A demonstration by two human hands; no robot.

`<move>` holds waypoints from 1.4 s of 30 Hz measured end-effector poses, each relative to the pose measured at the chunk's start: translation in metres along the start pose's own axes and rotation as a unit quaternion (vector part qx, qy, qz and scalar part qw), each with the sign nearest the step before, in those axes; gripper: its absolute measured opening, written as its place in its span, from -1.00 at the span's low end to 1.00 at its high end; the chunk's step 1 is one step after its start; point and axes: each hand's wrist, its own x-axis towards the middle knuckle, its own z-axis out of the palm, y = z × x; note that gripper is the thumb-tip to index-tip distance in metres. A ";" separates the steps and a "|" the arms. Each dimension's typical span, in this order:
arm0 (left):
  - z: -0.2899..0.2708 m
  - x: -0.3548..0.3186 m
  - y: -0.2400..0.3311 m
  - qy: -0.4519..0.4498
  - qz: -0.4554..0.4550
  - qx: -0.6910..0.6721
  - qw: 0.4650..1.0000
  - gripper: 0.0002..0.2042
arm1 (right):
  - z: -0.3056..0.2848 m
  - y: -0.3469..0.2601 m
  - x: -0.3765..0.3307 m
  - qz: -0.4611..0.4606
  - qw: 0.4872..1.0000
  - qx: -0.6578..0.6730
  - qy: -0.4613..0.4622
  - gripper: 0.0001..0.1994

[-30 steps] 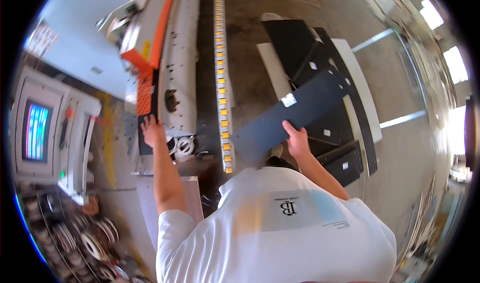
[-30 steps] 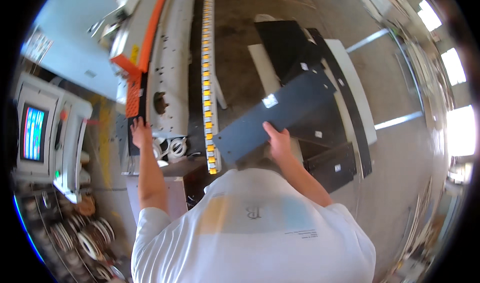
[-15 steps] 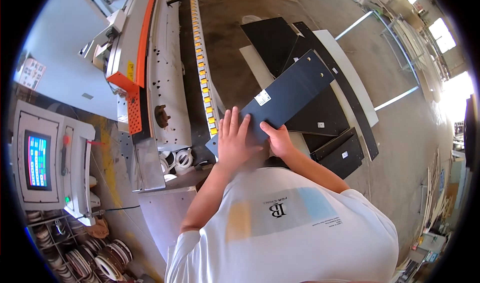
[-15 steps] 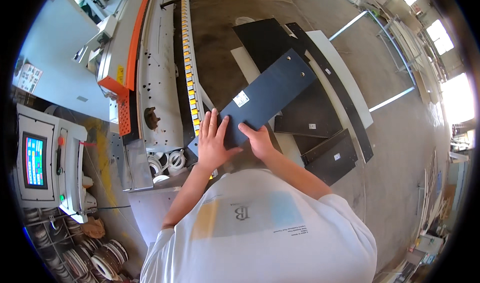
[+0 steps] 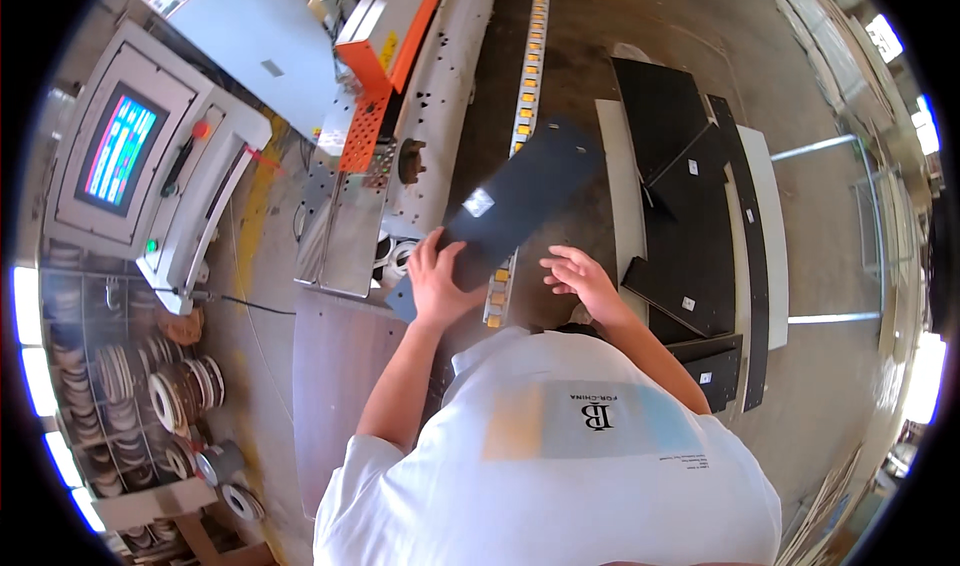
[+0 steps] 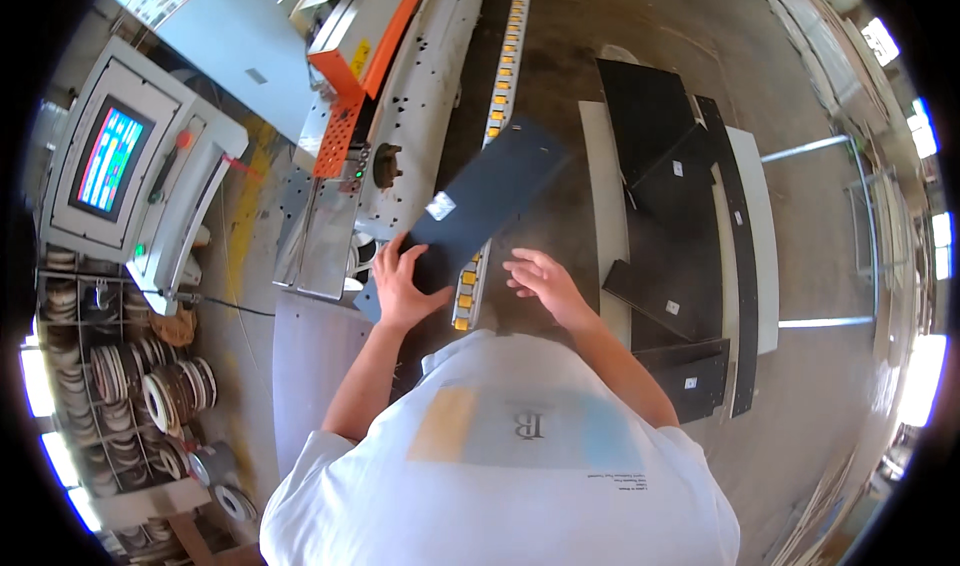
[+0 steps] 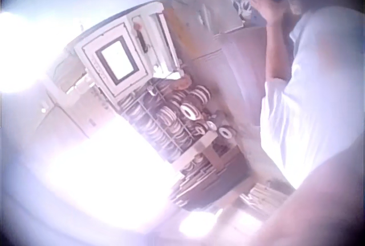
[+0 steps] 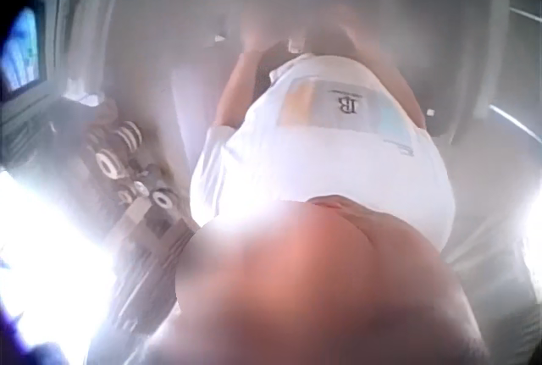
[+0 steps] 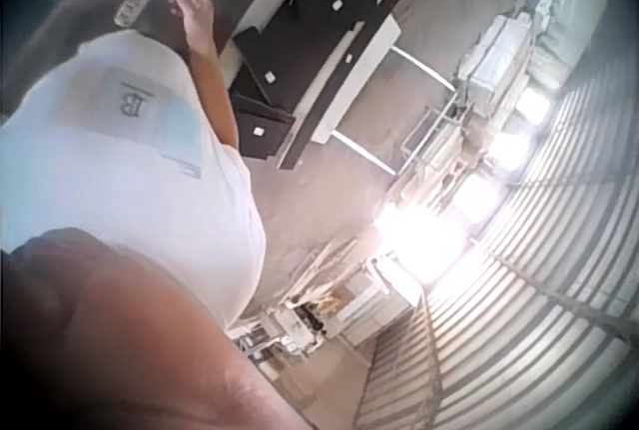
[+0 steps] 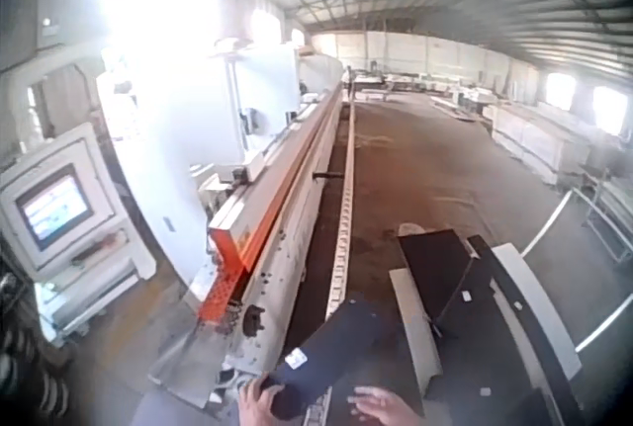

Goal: The person interacts with a touchscreen interface on a large machine and then manually feeds black wood panels into a mechanical edging machine one at a time.

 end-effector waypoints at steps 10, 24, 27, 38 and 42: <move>-0.023 -0.045 -0.147 0.110 -0.198 0.157 0.961 -0.32 | -0.047 0.066 -0.009 0.080 0.990 -0.063 0.094 -0.57; -0.029 0.002 -0.183 -0.024 -0.286 0.239 0.928 -0.46 | -0.098 0.134 -0.014 0.098 0.978 -0.115 0.146 -0.55; -0.026 0.002 -0.187 -0.016 -0.280 0.251 0.926 -0.46 | -0.115 0.159 -0.020 0.101 0.968 -0.167 0.160 -0.55; -0.019 -0.007 -0.204 0.014 -0.200 0.260 0.944 -0.61 | -0.143 0.196 -0.071 0.170 0.943 -0.221 0.183 -0.50; -0.017 -0.001 -0.197 0.006 -0.209 0.270 0.940 -0.65 | -0.151 0.210 -0.079 0.197 0.943 -0.188 0.194 -0.51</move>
